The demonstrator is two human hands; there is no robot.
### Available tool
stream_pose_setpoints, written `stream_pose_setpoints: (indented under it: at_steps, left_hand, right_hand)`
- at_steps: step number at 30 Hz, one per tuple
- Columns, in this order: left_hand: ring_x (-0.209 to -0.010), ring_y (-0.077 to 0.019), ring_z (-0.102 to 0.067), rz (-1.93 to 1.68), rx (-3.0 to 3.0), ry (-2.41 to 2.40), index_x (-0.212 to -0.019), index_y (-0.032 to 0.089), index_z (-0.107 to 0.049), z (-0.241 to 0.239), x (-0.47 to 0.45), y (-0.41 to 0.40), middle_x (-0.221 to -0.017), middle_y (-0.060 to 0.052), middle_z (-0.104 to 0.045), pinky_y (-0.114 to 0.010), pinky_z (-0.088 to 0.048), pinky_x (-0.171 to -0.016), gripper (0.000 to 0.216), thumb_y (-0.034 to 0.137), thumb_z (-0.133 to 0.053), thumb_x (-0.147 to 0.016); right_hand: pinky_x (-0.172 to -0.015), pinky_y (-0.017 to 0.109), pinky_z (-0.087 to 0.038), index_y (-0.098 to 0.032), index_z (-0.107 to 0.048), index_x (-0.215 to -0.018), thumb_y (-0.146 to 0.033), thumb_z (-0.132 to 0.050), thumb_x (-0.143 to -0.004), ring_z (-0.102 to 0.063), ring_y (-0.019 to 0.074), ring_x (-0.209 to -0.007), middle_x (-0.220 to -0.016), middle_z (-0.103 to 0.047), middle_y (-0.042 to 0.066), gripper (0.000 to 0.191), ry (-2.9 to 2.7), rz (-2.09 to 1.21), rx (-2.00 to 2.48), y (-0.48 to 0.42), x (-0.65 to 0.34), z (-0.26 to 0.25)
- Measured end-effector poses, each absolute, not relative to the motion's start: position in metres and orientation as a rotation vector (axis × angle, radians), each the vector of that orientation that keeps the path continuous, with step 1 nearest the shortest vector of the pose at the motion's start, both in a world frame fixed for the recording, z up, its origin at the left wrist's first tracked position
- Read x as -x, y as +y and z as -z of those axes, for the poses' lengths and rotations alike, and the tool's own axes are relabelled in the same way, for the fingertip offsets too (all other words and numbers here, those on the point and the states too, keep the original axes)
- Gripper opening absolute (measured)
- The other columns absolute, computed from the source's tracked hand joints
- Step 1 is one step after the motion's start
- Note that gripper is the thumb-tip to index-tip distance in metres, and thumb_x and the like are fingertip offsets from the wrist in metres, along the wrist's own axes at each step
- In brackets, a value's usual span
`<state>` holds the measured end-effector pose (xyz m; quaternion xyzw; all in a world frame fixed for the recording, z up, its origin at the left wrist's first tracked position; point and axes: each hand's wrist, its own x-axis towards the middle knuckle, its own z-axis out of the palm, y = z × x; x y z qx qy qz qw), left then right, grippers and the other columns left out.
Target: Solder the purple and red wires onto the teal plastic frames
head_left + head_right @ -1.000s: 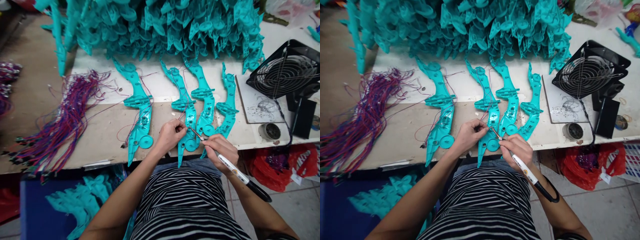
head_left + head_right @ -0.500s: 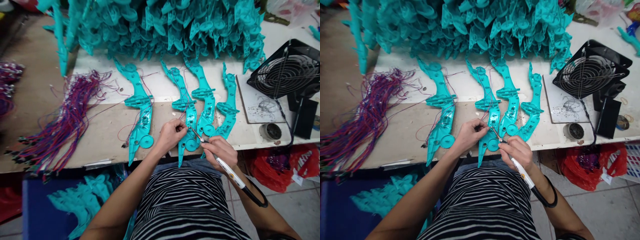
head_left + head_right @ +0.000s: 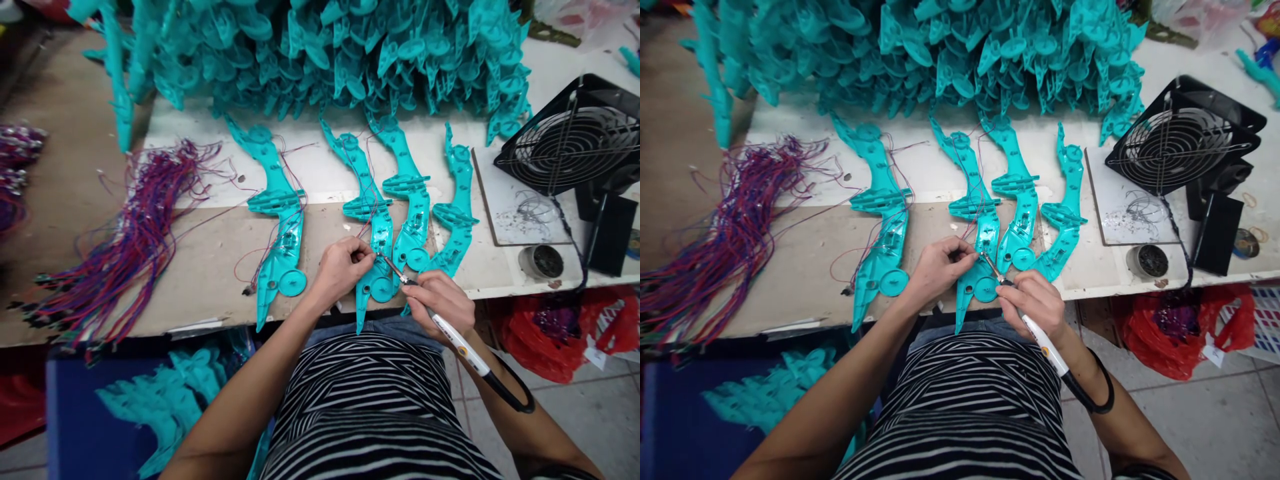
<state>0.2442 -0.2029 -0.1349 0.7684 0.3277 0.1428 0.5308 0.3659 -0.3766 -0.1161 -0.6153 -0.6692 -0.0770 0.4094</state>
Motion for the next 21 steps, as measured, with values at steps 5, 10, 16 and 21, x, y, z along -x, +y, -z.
stream_pose_setpoints:
  at_steps: [5, 10, 16, 21]
  left_hand:
    - [-0.062, -0.0108, -0.053, -0.365, -1.853, 0.767, -0.071, 0.015, -0.067, 0.1339, -0.2441, -0.203, -0.067, 0.001, -0.063, -0.022, -0.042, -0.06, 0.007, 0.011, -0.064, -0.075]
    - [-0.061, -0.0105, -0.053, -0.365, -1.842, 0.771, -0.071, 0.016, -0.068, 0.133, -0.2445, -0.2032, -0.067, 0.002, -0.063, -0.022, -0.043, -0.06, 0.007, 0.011, -0.064, -0.075]
    - [-0.062, -0.0105, -0.054, -0.356, -1.832, 0.791, -0.07, 0.016, -0.068, 0.1324, -0.2449, -0.2033, -0.069, 0.001, -0.065, -0.023, -0.044, -0.061, 0.008, 0.009, -0.064, -0.074]
    - [-0.063, -0.011, -0.056, -0.349, -1.883, 0.787, -0.07, 0.016, -0.067, 0.1325, -0.2454, -0.2033, -0.07, 0.001, -0.065, -0.023, -0.044, -0.062, 0.009, 0.009, -0.063, -0.074]
  right_hand:
    - [-0.067, 0.032, -0.057, -0.018, -0.065, -0.103, -0.004, -0.062, -0.084, -0.061, 0.0154, -0.071, -0.071, -0.063, 0.002, 0.024, -1.65, 0.206, 1.569, -0.3789, -0.3679, 0.1127]
    - [-0.068, 0.032, -0.057, -0.017, -0.065, -0.101, -0.004, -0.062, -0.085, -0.061, 0.0155, -0.072, -0.071, -0.064, 0.003, 0.021, -1.656, 0.176, 1.573, -0.3795, -0.3676, 0.1138]
    - [-0.067, 0.032, -0.056, -0.018, -0.066, -0.104, -0.004, -0.063, -0.085, -0.061, 0.0162, -0.076, -0.075, -0.066, 0.003, 0.024, -1.598, 0.188, 1.573, -0.3811, -0.3683, 0.1169]
    - [-0.069, 0.033, -0.056, -0.019, -0.066, -0.108, -0.003, -0.062, -0.084, -0.063, 0.0169, -0.078, -0.077, -0.067, 0.003, 0.029, -1.548, 0.173, 1.573, -0.379, -0.3704, 0.1159]
